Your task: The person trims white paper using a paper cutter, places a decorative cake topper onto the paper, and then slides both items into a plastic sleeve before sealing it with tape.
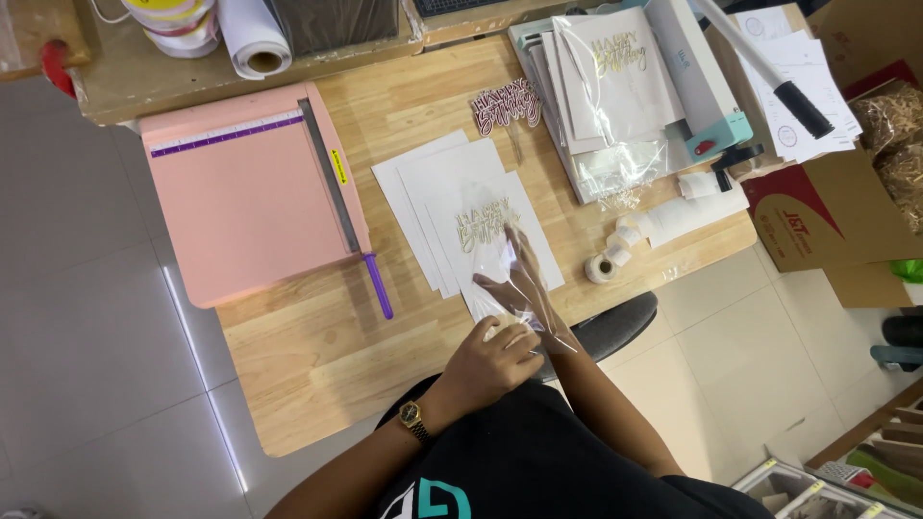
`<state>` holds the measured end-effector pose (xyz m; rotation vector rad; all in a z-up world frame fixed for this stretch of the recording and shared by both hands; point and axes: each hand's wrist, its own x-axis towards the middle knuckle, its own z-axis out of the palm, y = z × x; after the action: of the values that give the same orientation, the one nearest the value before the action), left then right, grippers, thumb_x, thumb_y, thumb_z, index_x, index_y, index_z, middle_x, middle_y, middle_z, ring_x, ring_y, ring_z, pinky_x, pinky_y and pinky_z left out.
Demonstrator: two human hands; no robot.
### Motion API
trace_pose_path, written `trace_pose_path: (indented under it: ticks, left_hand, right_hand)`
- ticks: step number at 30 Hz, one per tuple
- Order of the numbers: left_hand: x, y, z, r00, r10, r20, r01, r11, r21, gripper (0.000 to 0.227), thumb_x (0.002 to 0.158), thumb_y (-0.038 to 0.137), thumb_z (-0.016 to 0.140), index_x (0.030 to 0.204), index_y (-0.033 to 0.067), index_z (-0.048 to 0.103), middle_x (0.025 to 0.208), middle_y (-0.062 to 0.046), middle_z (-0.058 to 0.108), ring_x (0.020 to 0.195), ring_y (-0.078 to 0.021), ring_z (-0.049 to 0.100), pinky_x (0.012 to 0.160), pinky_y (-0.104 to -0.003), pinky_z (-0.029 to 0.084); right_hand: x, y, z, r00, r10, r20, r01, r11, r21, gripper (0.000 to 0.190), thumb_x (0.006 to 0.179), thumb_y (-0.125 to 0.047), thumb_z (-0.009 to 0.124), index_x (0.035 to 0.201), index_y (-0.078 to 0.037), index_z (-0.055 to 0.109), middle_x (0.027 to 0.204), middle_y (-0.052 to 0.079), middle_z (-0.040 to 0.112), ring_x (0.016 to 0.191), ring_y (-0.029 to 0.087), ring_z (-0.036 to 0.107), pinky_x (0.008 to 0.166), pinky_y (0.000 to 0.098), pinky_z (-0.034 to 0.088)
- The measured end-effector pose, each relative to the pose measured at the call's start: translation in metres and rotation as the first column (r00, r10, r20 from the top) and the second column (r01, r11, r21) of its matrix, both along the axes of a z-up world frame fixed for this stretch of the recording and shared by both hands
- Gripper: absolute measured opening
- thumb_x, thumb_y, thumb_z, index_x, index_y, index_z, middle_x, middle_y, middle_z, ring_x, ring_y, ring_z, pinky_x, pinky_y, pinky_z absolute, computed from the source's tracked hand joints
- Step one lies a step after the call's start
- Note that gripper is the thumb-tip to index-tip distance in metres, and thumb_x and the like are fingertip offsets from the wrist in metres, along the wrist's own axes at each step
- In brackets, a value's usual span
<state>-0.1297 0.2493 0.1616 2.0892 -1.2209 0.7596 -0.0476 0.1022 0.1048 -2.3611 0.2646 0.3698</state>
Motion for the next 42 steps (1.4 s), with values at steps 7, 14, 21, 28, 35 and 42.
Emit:
trace_pose_path:
  ticks: [7, 14, 21, 28, 35, 42]
  left_hand:
    - [0.001, 0.001, -0.011, 0.993, 0.08, -0.092, -0.074, 0.995, 0.06, 0.008, 0.095, 0.017, 0.06, 0.092, 0.0141, 0.066, 0.129, -0.007, 0.065, 0.122, -0.0303, 0.061, 0.092, -0.051, 0.047]
    - [0.01, -0.001, -0.023, 0.982, 0.167, -0.089, -0.158, 0.982, 0.099, 0.009, 0.098, 0.019, 0.061, 0.105, 0.0174, 0.067, 0.131, -0.007, 0.066, 0.12, -0.0308, 0.065, 0.091, -0.05, 0.052]
    - [0.007, -0.018, -0.041, 0.984, 0.17, -0.05, -0.166, 0.983, 0.079, 0.012, 0.099, 0.031, 0.06, 0.106, 0.0211, 0.062, 0.129, -0.003, 0.066, 0.127, -0.033, 0.061, 0.094, -0.058, 0.052]
    - [0.006, -0.021, -0.05, 0.995, 0.071, -0.072, -0.072, 0.997, -0.008, 0.007, 0.101, 0.022, 0.06, 0.096, 0.0189, 0.063, 0.106, 0.0, 0.072, 0.094, -0.0236, 0.074, 0.093, -0.051, 0.057]
    - [0.004, -0.014, -0.024, 0.997, -0.071, -0.029, 0.068, 0.994, -0.086, 0.024, 0.094, 0.011, 0.069, 0.071, 0.0105, 0.061, 0.103, -0.007, 0.076, 0.088, -0.0269, 0.076, 0.089, -0.045, 0.06]
    - [0.011, -0.002, -0.018, 0.983, 0.147, -0.111, -0.136, 0.985, 0.102, 0.013, 0.094, 0.013, 0.068, 0.105, 0.0118, 0.075, 0.111, -0.005, 0.075, 0.112, -0.0255, 0.07, 0.101, -0.049, 0.05]
  right_hand:
    - [-0.007, 0.002, 0.01, 0.987, -0.146, -0.071, 0.147, 0.989, 0.013, 0.13, 0.069, -0.059, 0.086, 0.166, -0.024, 0.005, 0.165, 0.034, 0.015, 0.152, 0.052, 0.018, 0.125, 0.0621, 0.019]
    - [0.008, -0.002, -0.034, 0.978, -0.209, -0.001, 0.207, 0.971, -0.122, 0.142, 0.061, -0.066, 0.09, 0.166, -0.032, 0.001, 0.168, 0.017, 0.025, 0.154, 0.033, 0.027, 0.126, 0.0499, 0.024]
    - [0.0, 0.009, 0.024, 0.969, -0.245, -0.006, 0.245, 0.965, 0.098, 0.135, 0.066, -0.061, 0.087, 0.166, -0.016, 0.009, 0.163, 0.036, 0.021, 0.151, 0.05, 0.023, 0.124, 0.0611, 0.016]
    - [0.011, -0.026, -0.07, 0.948, -0.156, 0.278, 0.185, 0.979, -0.08, 0.087, 0.081, -0.037, 0.08, 0.155, -0.017, 0.038, 0.152, 0.019, 0.046, 0.149, 0.037, 0.034, 0.122, 0.0543, 0.027]
    - [0.031, -0.016, -0.084, 0.922, 0.137, 0.363, -0.027, 0.956, -0.293, 0.054, 0.092, 0.0, 0.061, 0.141, -0.02, 0.059, 0.147, 0.01, 0.053, 0.147, 0.036, 0.037, 0.119, 0.0665, 0.026]
    - [0.027, 0.002, -0.067, 0.998, 0.063, -0.004, -0.06, 0.919, -0.39, 0.092, 0.086, -0.023, 0.074, 0.161, -0.038, 0.024, 0.171, 0.013, 0.013, 0.153, 0.047, 0.014, 0.107, 0.0863, 0.014]
